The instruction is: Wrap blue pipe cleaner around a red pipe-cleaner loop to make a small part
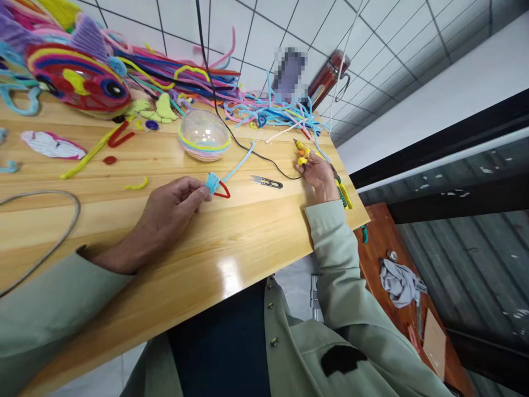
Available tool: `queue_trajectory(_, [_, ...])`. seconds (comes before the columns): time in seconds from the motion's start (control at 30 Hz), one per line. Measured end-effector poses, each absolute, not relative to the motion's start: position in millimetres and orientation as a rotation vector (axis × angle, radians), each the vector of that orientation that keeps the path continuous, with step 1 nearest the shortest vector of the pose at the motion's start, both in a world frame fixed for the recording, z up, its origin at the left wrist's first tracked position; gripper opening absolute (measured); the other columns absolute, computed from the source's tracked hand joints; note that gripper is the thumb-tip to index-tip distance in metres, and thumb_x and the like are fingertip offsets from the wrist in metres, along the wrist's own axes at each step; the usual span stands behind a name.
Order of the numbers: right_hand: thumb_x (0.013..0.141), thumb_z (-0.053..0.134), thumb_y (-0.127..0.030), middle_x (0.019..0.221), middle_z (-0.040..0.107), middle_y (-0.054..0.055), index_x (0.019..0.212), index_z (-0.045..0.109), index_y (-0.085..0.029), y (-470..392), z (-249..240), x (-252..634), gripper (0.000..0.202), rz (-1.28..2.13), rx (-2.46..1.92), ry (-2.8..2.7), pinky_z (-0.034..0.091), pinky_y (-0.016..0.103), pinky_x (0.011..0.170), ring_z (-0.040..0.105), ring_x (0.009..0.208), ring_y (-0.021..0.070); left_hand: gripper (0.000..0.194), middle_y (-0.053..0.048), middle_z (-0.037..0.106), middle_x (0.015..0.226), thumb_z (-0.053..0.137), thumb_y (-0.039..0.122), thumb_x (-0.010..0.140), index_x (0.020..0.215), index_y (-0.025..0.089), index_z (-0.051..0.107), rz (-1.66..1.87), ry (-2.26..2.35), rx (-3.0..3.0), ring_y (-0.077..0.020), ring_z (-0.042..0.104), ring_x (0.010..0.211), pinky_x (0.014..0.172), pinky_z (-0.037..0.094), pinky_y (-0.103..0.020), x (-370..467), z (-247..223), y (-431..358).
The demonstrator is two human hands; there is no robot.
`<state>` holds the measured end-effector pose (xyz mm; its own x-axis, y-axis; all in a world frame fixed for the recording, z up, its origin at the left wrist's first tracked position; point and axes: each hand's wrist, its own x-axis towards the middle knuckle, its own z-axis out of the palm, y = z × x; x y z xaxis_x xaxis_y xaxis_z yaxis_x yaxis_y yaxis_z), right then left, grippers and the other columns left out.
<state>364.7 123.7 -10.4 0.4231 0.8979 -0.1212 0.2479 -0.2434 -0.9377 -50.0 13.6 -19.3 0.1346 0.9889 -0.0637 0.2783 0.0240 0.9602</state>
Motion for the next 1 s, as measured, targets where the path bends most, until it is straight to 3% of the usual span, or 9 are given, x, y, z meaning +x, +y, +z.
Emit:
queue_trajectory(0.07, [0.098,0.083,-0.061,0.065,0.056,-0.005,0.082,0.059,-0.029,116,-6,368,0.043,0.808,-1.796,-1.073,0.07,0.041,0.085,0.067,0.075,0.0196,0.019,0.002,0.065,0.066,0.073,0.044,0.091,0.086,0.025,0.076,1.056,1.308,1.343,-0.0168,0.055,0.057,0.056,0.042,-0.033,-47,-21,13])
queue_trajectory(0.2, [0.088,0.089,-0.032,0.095,0.078,0.003,0.094,0.073,-0.024,89,3,340,0.019,0.435,-1.795,-1.335,0.064,0.048,0.106,0.072,0.095,0.0244,0.021,0.003,0.069,0.067,0.08,0.039,0.089,0.081,0.026,0.067,1.332,1.218,1.103,-0.0138,0.055,0.053,0.05,0.042,-0.03,-47,-28,18])
queue_trajectory(0.27, [0.097,0.08,-0.033,0.111,0.084,0.007,0.108,0.081,-0.024,73,3,302,0.014,0.362,-1.579,-1.732,0.063,0.048,0.103,0.075,0.101,0.0267,0.029,0.004,0.071,0.07,0.083,0.043,0.092,0.084,0.026,0.062,1.381,1.182,1.046,-0.0121,0.054,0.052,0.048,0.04,-0.029,-48,-33,21])
queue_trajectory(0.33, [0.105,0.072,-0.03,0.115,0.085,0.008,0.115,0.083,-0.026,59,-2,255,0.015,0.397,-1.302,-2.073,0.062,0.047,0.101,0.076,0.105,0.0274,0.036,0.005,0.071,0.072,0.083,0.05,0.097,0.087,0.026,0.058,1.407,1.149,1.02,-0.0105,0.053,0.053,0.048,0.038,-0.028,-50,-39,24])
queue_trajectory(0.47, [0.112,0.065,-0.02,0.123,0.083,0.012,0.123,0.082,-0.025,47,-18,180,0.022,0.403,-1.022,-2.511,0.056,0.051,0.11,0.072,0.12,0.0313,0.041,0.007,0.07,0.073,0.079,0.059,0.102,0.093,0.026,0.057,1.425,1.113,1.04,-0.0084,0.052,0.054,0.051,0.034,-0.029,-52,-52,29])
queue_trajectory(0.7, [0.115,0.058,-0.016,0.119,0.077,0.014,0.116,0.079,-0.022,55,-38,143,0.021,0.288,-1.008,-2.697,0.05,0.047,0.1,0.064,0.114,0.0313,0.039,0.009,0.052,0.057,0.082,0.055,0.101,0.089,0.028,0.056,1.538,1.084,0.979,-0.0125,0.051,0.047,0.047,0.038,-0.029,-51,-59,37])
queue_trajectory(0.9, [0.123,0.044,-0.022,0.105,0.076,0.009,0.112,0.071,-0.024,38,-5,172,0.03,0.311,-0.848,-2.711,0.054,0.042,0.092,0.067,0.097,0.0257,0.027,0.008,0.058,0.062,0.082,0.029,0.097,0.086,0.026,0.057,1.529,1.084,0.903,-0.0115,0.055,0.049,0.046,0.043,-0.023,-48,-47,35])
queue_trajectory(1.0, [0.121,0.051,-0.019,0.106,0.078,0.006,0.123,0.073,-0.026,30,28,199,0.023,0.4,-0.759,-2.519,0.056,0.038,0.085,0.071,0.095,0.0219,0.023,0.007,0.061,0.06,0.081,0.021,0.096,0.085,0.025,0.062,1.453,1.093,0.954,-0.0112,0.056,0.049,0.047,0.046,-0.021,-48,-44,31])
